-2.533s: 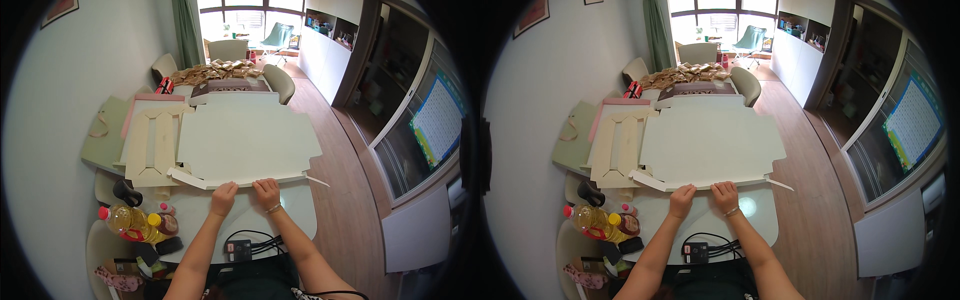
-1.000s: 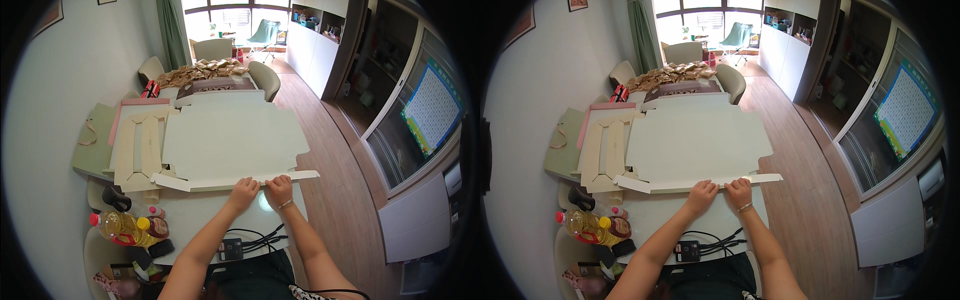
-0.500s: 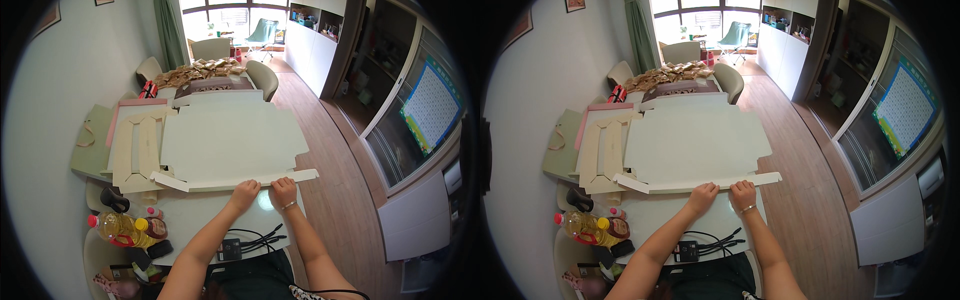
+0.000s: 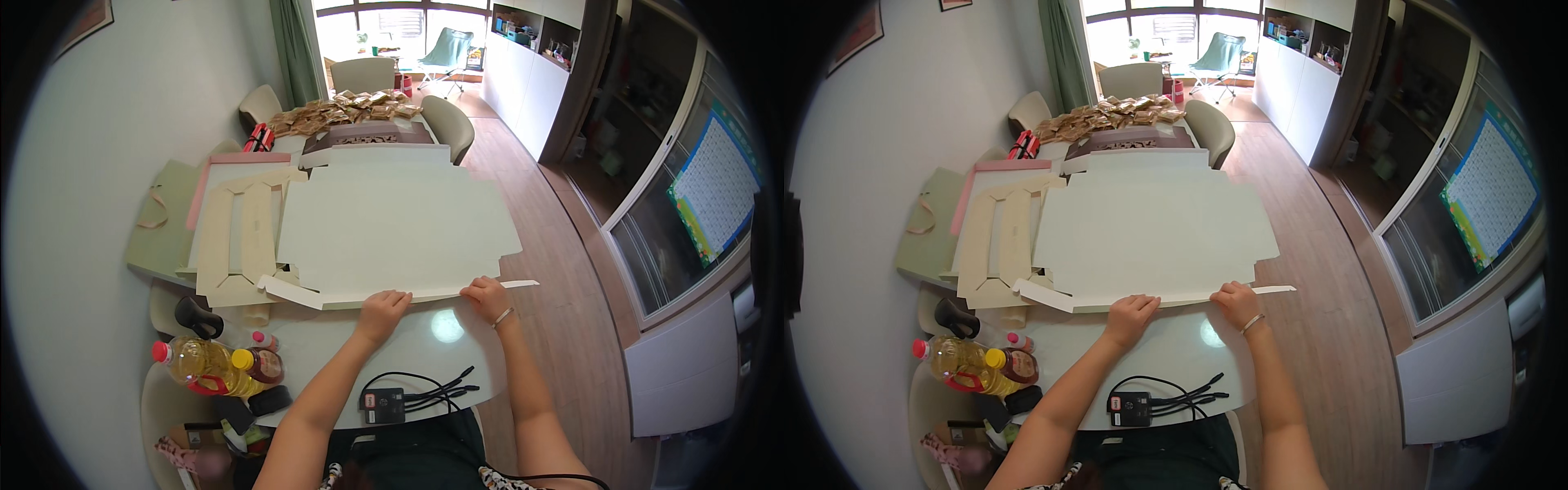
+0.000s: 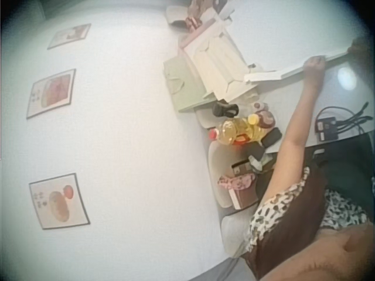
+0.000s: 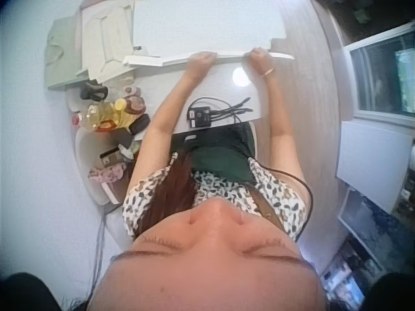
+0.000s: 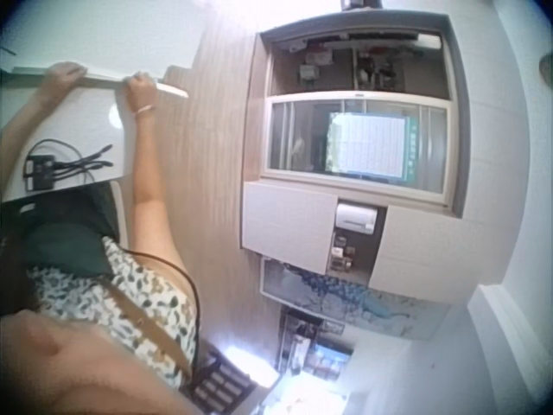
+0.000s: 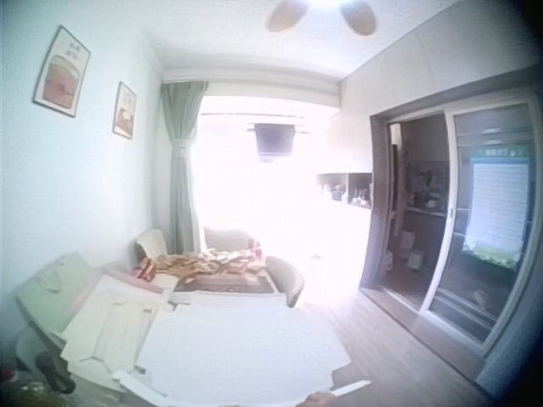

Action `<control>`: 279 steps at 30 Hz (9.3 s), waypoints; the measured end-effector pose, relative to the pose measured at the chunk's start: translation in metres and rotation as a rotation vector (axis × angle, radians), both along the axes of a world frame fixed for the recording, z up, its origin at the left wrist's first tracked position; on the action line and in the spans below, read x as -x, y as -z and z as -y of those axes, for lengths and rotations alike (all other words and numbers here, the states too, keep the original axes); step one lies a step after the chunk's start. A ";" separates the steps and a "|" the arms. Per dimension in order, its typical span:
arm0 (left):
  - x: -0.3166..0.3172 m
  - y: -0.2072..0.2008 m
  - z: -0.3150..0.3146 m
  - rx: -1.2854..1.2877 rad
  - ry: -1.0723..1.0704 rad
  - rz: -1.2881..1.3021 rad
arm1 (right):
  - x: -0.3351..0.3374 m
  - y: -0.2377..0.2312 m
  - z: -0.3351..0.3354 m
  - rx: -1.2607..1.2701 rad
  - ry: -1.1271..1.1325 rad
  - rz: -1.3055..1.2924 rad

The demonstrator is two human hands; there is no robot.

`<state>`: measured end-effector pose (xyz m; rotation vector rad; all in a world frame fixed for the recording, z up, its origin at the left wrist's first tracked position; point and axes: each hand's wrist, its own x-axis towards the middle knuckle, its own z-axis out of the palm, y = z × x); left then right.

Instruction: The person assembles flat cardboard boxes by folding the flaps and tucking them into slots. They handle several pre-cut cardboard pieces, folding the sides and securing the structure by hand on a white table.

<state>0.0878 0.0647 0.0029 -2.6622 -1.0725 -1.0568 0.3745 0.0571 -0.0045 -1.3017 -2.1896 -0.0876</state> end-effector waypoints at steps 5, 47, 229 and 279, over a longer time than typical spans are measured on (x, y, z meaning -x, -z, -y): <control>0.003 0.004 -0.001 0.072 -0.056 0.085 | 0.011 -0.015 -0.010 0.011 -0.003 0.028; 0.121 -0.069 -0.064 0.357 -0.444 -0.468 | 0.038 -0.026 -0.065 0.473 -0.108 -0.377; 0.065 -0.007 0.004 0.467 -0.179 -0.332 | 0.100 -0.023 -0.008 0.465 -0.107 0.418; -0.045 -0.141 0.029 0.325 -0.230 -0.614 | -0.042 -0.033 -0.007 0.498 -0.097 0.120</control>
